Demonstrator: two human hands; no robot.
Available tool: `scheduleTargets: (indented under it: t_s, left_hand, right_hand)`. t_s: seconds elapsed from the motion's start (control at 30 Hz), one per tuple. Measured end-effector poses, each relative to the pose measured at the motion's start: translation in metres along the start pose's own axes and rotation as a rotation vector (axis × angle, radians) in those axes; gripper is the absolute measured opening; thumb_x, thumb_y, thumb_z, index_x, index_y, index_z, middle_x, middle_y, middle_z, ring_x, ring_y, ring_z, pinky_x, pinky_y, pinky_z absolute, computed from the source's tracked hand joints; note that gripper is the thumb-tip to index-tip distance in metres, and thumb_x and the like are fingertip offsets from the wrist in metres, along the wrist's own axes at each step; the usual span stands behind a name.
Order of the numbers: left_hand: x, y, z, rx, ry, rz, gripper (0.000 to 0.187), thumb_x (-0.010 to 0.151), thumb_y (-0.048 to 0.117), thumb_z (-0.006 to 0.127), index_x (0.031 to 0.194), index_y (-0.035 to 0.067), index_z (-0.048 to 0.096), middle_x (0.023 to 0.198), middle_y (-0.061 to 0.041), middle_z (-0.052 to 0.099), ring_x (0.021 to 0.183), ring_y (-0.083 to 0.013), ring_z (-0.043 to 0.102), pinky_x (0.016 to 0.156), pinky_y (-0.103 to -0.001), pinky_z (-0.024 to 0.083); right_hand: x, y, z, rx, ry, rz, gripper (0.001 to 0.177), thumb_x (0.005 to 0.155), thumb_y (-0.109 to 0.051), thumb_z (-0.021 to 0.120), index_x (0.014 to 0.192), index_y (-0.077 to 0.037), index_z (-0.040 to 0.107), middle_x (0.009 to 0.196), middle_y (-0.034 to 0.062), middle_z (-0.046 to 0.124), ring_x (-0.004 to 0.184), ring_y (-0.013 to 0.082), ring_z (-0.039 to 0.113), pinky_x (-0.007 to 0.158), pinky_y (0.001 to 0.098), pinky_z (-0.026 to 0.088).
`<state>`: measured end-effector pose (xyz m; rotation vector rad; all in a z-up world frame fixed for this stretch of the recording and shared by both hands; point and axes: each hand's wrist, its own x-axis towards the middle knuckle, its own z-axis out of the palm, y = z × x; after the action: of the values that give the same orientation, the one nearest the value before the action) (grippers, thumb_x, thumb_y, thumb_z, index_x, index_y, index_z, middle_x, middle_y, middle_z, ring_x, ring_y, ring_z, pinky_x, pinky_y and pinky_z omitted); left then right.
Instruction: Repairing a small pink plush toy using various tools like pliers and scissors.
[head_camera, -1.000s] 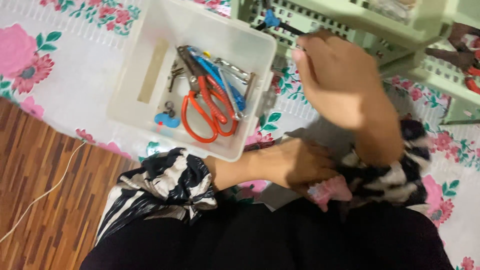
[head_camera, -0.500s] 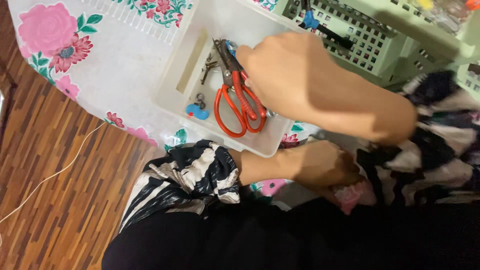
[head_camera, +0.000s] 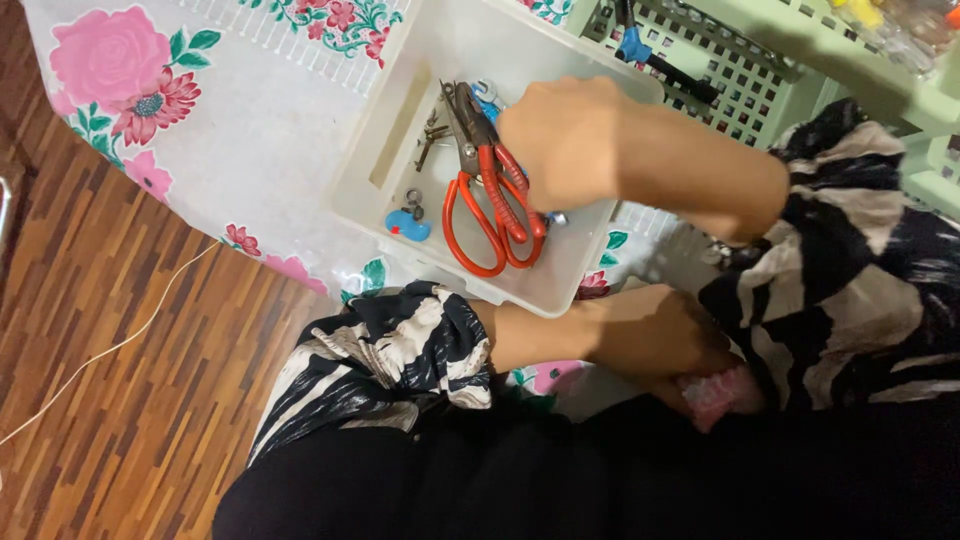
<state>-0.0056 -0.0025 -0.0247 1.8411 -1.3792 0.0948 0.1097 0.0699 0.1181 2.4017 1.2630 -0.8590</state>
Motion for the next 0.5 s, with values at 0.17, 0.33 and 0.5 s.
scheduleTargets:
  t_s: [0.17, 0.33, 0.5]
  left_hand:
    - [0.001, -0.001, 0.003, -0.06, 0.101, 0.021, 0.058, 0.077, 0.057, 0.076, 0.108, 0.009, 0.068, 0.096, -0.014, 0.072, 0.094, -0.0378, 0.068, 0.079, -0.047, 0.055]
    - [0.004, -0.002, -0.002, -0.006, -0.042, -0.023, 0.062, 0.074, 0.055, 0.077, 0.116, 0.01, 0.067, 0.098, -0.01, 0.072, 0.097, -0.0349, 0.068, 0.081, -0.047, 0.055]
    - [0.003, -0.008, 0.013, -0.017, -0.063, -0.002, 0.052, 0.078, 0.045, 0.078, 0.118, 0.013, 0.065, 0.102, -0.007, 0.071, 0.101, -0.0312, 0.069, 0.084, -0.044, 0.056]
  right_hand:
    - [-0.015, 0.029, -0.002, 0.058, 0.199, -0.107, 0.031, 0.07, -0.026, 0.082, 0.09, -0.003, 0.074, 0.084, 0.019, 0.072, 0.084, 0.0392, 0.072, 0.073, 0.0479, 0.057]
    - [-0.066, 0.032, -0.036, 0.304, 0.244, -0.139, 0.028, 0.072, -0.024, 0.079, 0.083, -0.002, 0.065, 0.07, 0.011, 0.07, 0.062, 0.0264, 0.068, 0.059, 0.0385, 0.053]
    - [-0.114, 0.036, -0.039, 0.523, 0.166, 0.058, 0.032, 0.082, -0.031, 0.082, 0.082, -0.004, 0.064, 0.068, 0.004, 0.069, 0.058, 0.0135, 0.066, 0.053, 0.0323, 0.051]
